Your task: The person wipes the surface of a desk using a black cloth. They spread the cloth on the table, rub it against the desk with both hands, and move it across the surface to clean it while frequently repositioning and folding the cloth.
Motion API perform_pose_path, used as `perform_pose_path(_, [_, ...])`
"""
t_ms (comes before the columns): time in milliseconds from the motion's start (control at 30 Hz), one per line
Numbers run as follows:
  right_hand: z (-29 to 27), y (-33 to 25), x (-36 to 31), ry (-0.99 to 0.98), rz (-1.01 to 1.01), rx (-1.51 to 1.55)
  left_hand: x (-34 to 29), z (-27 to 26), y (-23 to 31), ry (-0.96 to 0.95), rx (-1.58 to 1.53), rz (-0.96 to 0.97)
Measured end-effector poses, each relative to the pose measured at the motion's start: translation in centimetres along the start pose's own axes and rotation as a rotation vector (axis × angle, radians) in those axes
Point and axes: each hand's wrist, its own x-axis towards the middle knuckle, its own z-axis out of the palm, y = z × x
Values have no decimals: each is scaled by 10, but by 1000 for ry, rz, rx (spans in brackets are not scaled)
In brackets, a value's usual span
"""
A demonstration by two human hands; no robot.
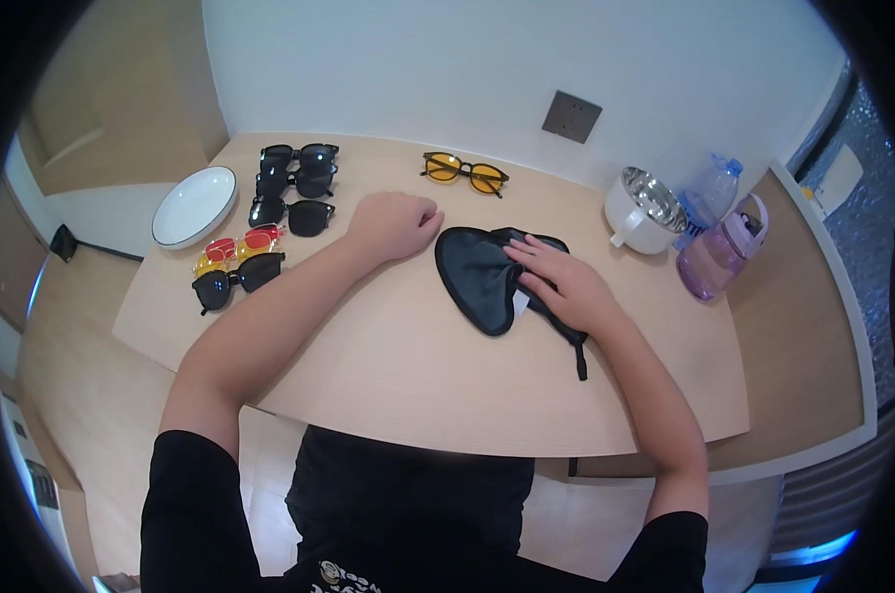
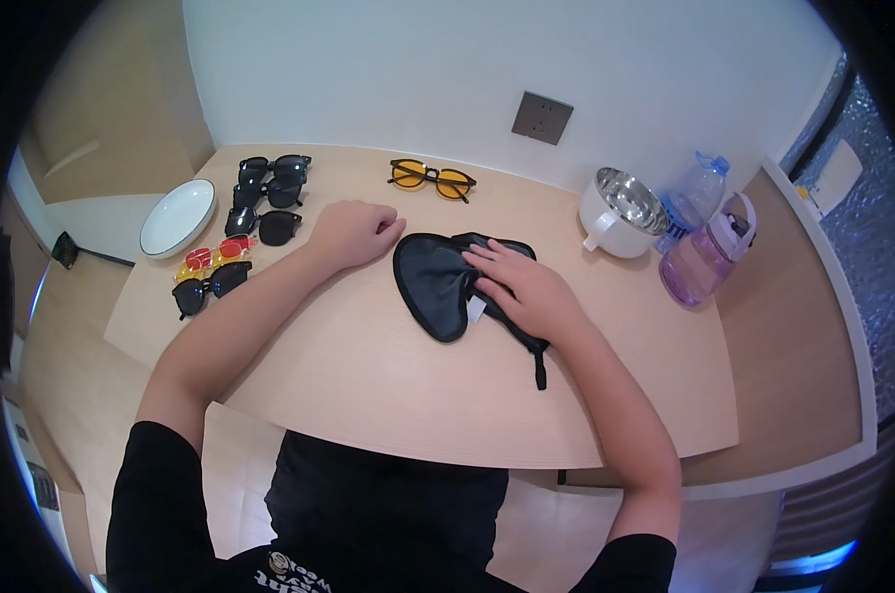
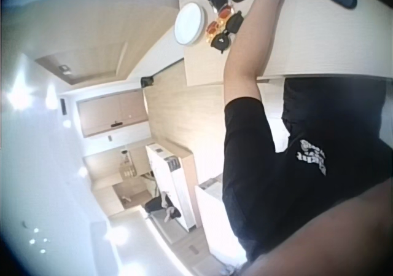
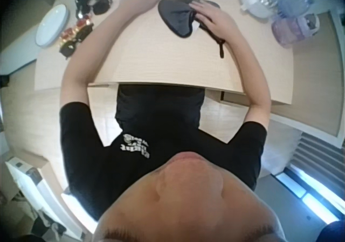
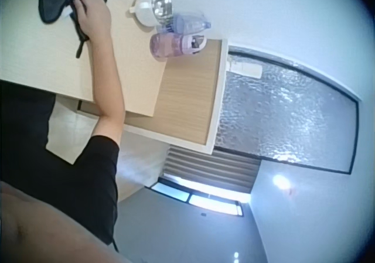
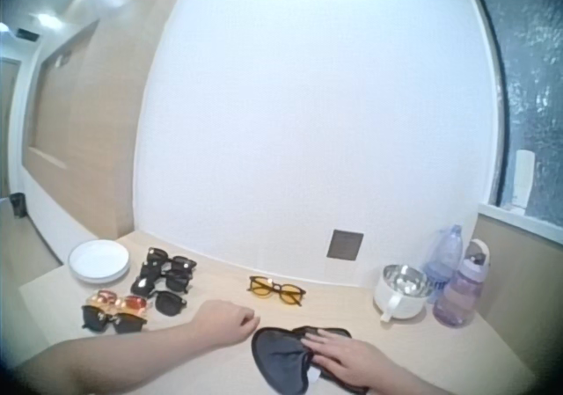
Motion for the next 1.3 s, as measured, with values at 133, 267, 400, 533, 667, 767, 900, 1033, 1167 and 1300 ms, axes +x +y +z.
perform_pose_path(133, [-1, -4, -3, 0, -47, 92, 1, 1, 1, 33, -16, 15])
perform_pose_path(267, [1, -28, -7, -90, -175, 159, -1, -1, 1, 27, -12, 13])
perform_pose_path(400, [12, -53, -8, -206, -286, 211, -2, 2, 1, 21, -8, 5])
perform_pose_path(533, [8, -57, -8, -175, -362, 85, 2, -2, 4, -27, -13, 2])
perform_pose_path(667, [7, -45, 0, -187, -299, 111, 3, 2, -1, 31, -21, 13])
perform_pose_path(767, [4, -35, 1, -138, -216, 90, 4, 1, 2, 8, -16, 1])
perform_pose_path(900, [-2, -26, 1, -91, -120, 40, 4, 2, 0, 27, -27, 10])
perform_pose_path(1033, [2, -20, -2, -65, -131, 12, 0, 3, 0, 29, -28, 16])
perform_pose_path(1167, [3, -34, -11, -84, -199, -16, -1, 1, 1, 23, -29, 26])
perform_pose_path(1300, [-1, -52, -12, -243, -310, 39, -5, 1, 1, 16, -13, 21])
